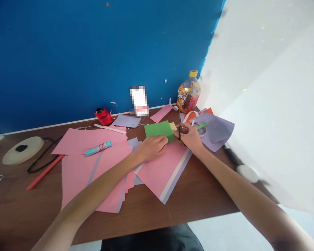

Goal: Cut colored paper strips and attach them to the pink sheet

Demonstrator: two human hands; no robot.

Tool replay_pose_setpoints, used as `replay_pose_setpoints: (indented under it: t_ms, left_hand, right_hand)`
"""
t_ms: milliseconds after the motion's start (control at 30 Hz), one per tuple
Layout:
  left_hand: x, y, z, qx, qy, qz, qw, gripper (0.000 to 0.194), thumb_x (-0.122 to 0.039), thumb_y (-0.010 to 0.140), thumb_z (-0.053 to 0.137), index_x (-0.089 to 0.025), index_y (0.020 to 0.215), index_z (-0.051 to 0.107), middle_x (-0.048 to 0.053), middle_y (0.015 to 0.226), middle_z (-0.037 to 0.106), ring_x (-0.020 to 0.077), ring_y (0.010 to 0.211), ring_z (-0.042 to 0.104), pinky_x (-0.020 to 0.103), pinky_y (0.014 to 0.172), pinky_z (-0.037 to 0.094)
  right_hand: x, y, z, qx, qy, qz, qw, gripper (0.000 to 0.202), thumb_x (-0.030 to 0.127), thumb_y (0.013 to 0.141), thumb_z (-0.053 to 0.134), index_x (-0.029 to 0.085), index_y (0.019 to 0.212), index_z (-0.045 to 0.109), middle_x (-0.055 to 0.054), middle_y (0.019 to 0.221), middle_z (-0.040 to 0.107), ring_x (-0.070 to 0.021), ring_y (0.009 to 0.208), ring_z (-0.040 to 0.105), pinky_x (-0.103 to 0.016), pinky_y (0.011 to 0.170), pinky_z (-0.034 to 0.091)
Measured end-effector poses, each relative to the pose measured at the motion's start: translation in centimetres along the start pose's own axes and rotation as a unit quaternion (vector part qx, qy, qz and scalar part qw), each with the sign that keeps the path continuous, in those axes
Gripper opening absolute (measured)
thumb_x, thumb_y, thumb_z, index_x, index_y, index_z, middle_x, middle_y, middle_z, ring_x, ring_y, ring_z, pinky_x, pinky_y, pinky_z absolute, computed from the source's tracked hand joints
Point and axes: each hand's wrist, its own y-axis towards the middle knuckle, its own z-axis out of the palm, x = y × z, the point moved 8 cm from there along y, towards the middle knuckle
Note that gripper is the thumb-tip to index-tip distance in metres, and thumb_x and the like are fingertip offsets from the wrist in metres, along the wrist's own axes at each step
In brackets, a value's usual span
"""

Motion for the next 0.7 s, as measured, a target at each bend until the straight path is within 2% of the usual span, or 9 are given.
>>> replay_pose_setpoints:
  t_ms: [200,333,467,567,633,700]
  left_hand:
    - [0.1,-0.1,0.8,-0.006,-0.019,0.034,0.999,0.024,-0.025,0.096,0.033,-0.017,0.092,0.056,0.006,0.097,0.063,0.0184,0.089,0.061,0.031,0.075,0.042]
    - [0.4,-0.2,0.7,-0.015,-0.066,0.032,0.997,0.025,-0.031,0.096,0.037,-0.017,0.093,0.057,0.008,0.104,0.064,0.0196,0.097,0.061,0.032,0.082,0.044]
    - [0.8,-0.2,0.7,-0.022,-0.089,0.016,0.996,0.03,-0.029,0.098,0.032,-0.017,0.096,0.059,0.008,0.105,0.065,0.0188,0.096,0.062,0.033,0.085,0.045]
    - [0.9,-0.2,0.9,-0.032,-0.099,0.013,0.994,0.03,-0.031,0.098,0.033,-0.017,0.102,0.059,0.009,0.119,0.063,0.0204,0.106,0.061,0.036,0.091,0.045]
    - [1.1,-0.3,1.1,-0.04,-0.104,0.014,0.994,0.03,-0.036,0.097,0.039,-0.018,0.109,0.059,0.01,0.132,0.058,0.0228,0.117,0.056,0.038,0.097,0.044]
    - [1.3,-0.3,1.4,-0.04,-0.11,0.012,0.993,0.032,-0.04,0.095,0.044,-0.018,0.113,0.058,0.01,0.136,0.056,0.0238,0.122,0.054,0.039,0.1,0.043]
  right_hand:
    - [-0.2,0.2,-0.1,0.021,-0.042,0.009,0.999,0.039,0.03,0.059,0.077,0.02,0.094,0.064,0.0,0.069,0.068,-0.0106,0.047,0.049,-0.023,0.042,0.037]
    - [0.1,0.6,-0.5,-0.004,-0.168,-0.052,0.984,0.034,0.03,0.061,0.075,0.021,0.092,0.066,-0.001,0.069,0.068,-0.0163,0.058,0.059,-0.027,0.051,0.044]
    - [-0.7,0.7,0.3,0.019,-0.177,-0.083,0.98,0.036,0.032,0.062,0.074,0.022,0.096,0.066,-0.002,0.078,0.071,-0.0211,0.07,0.066,-0.029,0.059,0.049]
    - [-0.5,0.5,0.1,-0.008,-0.21,-0.098,0.973,0.036,0.032,0.067,0.07,0.022,0.101,0.065,-0.003,0.083,0.073,-0.023,0.073,0.068,-0.032,0.063,0.051]
    - [0.2,0.3,-0.2,-0.032,-0.266,-0.12,0.956,0.035,0.029,0.069,0.067,0.023,0.104,0.065,-0.005,0.09,0.073,-0.0238,0.078,0.069,-0.034,0.068,0.051]
    - [0.8,0.1,0.0,-0.024,-0.306,-0.143,0.941,0.036,0.027,0.07,0.065,0.023,0.106,0.065,-0.005,0.093,0.073,-0.0241,0.081,0.069,-0.035,0.072,0.051]
